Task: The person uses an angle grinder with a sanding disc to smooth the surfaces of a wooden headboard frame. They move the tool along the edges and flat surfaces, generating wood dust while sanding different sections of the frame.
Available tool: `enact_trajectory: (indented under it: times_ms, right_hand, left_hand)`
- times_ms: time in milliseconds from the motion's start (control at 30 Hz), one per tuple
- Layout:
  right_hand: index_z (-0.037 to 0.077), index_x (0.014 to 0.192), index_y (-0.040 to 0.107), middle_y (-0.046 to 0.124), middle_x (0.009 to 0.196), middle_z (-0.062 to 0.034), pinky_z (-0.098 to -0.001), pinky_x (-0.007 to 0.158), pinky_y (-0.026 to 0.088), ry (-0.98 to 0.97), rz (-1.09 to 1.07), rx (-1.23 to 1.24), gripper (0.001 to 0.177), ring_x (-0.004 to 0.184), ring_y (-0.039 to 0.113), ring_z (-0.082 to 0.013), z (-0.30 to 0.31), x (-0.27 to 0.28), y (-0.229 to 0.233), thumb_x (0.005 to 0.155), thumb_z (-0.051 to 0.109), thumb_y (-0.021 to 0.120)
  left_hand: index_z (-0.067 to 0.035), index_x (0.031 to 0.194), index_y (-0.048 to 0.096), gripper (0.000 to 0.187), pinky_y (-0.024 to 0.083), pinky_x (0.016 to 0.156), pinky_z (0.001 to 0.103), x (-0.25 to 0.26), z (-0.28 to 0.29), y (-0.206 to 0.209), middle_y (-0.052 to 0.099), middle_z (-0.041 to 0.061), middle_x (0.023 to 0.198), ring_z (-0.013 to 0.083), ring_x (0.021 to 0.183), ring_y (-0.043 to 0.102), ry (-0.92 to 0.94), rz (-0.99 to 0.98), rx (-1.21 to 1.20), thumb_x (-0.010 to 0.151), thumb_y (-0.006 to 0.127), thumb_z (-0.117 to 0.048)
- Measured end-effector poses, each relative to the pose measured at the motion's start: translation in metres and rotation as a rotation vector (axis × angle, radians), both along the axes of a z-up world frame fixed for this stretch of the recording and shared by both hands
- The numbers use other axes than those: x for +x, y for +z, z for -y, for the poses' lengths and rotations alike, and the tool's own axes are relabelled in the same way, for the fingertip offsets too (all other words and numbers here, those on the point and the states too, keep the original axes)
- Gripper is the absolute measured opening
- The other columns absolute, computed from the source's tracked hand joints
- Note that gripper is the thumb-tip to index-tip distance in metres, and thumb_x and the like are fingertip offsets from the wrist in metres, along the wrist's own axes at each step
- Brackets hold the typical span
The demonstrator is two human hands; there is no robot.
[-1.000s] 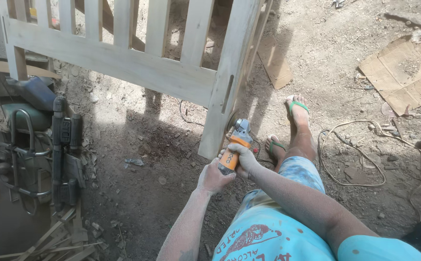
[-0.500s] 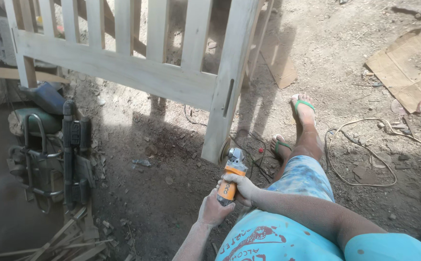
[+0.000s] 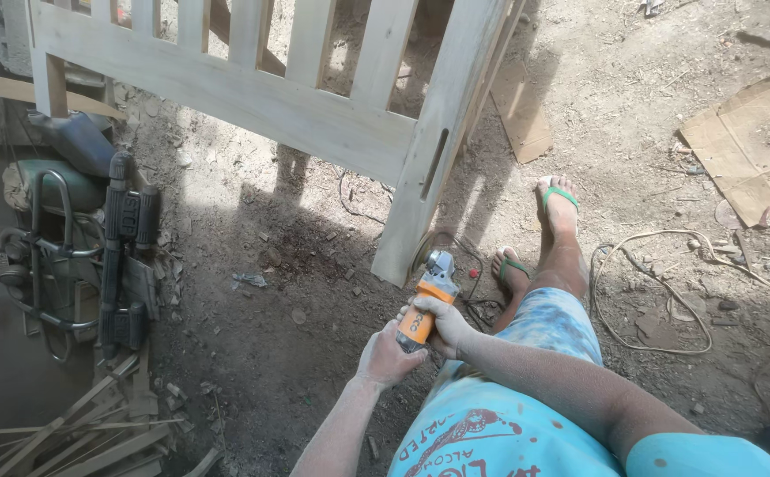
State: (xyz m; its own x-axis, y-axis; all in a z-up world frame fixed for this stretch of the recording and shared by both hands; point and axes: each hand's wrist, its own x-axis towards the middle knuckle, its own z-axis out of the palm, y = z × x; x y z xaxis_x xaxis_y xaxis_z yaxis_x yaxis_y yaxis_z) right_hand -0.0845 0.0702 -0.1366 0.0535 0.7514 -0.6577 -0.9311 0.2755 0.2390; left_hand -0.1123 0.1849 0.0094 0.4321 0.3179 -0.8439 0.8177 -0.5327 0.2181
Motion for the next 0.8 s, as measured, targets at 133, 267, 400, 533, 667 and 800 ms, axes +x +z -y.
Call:
enact_trajectory:
  times_ms: [133,267,400,533,667,800]
  right_hand:
    - [0.004,0.111,0.056,0.068,0.102,-0.0158,-0.0496,0.101,0.055,0.047,-0.013,-0.031,0.032,0.103,0.07,-0.0314,0.001,-0.009,-0.002,0.086,0.017,0.07]
    - [0.003,0.11,0.057,0.067,0.1,-0.0152,-0.0502,0.099,0.056,0.058,-0.037,-0.032,0.03,0.099,0.069,-0.0311,-0.003,-0.011,-0.006,0.087,0.018,0.07]
    - [0.004,0.109,0.056,0.066,0.098,-0.0151,-0.0502,0.097,0.056,0.042,-0.013,-0.068,0.03,0.097,0.069,-0.0307,-0.002,-0.016,-0.006,0.087,0.018,0.07]
    - [0.005,0.108,0.056,0.067,0.098,-0.0158,-0.0494,0.097,0.056,0.048,0.009,-0.096,0.03,0.097,0.07,-0.0311,-0.002,-0.011,-0.012,0.085,0.018,0.07]
    - [0.004,0.11,0.056,0.067,0.099,-0.015,-0.049,0.098,0.056,0.035,0.039,-0.07,0.031,0.098,0.069,-0.0299,0.0,-0.021,-0.01,0.086,0.017,0.07]
    - [0.003,0.112,0.056,0.066,0.099,-0.0151,-0.0496,0.099,0.056,0.055,0.032,-0.106,0.033,0.099,0.069,-0.0301,-0.002,-0.022,-0.01,0.087,0.019,0.07]
  left_hand:
    - [-0.003,0.103,0.061,0.052,0.06,0.079,0.04,-0.021,0.002,0.008,0.075,0.015,0.094,0.0282,0.089,0.076,-0.003,0.022,0.023,0.071,0.082,-0.039]
    - [-0.005,0.107,0.061,0.055,0.059,0.08,0.041,-0.026,0.006,-0.001,0.075,0.015,0.095,0.0294,0.09,0.076,0.022,0.008,0.019,0.071,0.083,-0.04]
    - [-0.004,0.109,0.061,0.055,0.06,0.079,0.04,-0.024,0.008,-0.01,0.075,0.015,0.096,0.0288,0.089,0.076,0.051,-0.002,-0.001,0.07,0.081,-0.037]
    - [-0.004,0.109,0.061,0.053,0.059,0.08,0.04,-0.021,0.003,-0.012,0.074,0.015,0.096,0.0282,0.089,0.075,0.025,-0.001,0.003,0.072,0.082,-0.036]
    - [-0.003,0.109,0.061,0.054,0.06,0.079,0.04,-0.033,0.0,-0.004,0.074,0.015,0.094,0.0271,0.087,0.075,0.041,0.031,-0.016,0.071,0.081,-0.036]
    - [-0.003,0.11,0.061,0.055,0.06,0.078,0.039,-0.03,0.003,-0.007,0.073,0.014,0.094,0.0263,0.087,0.075,0.037,-0.04,-0.015,0.072,0.08,-0.037]
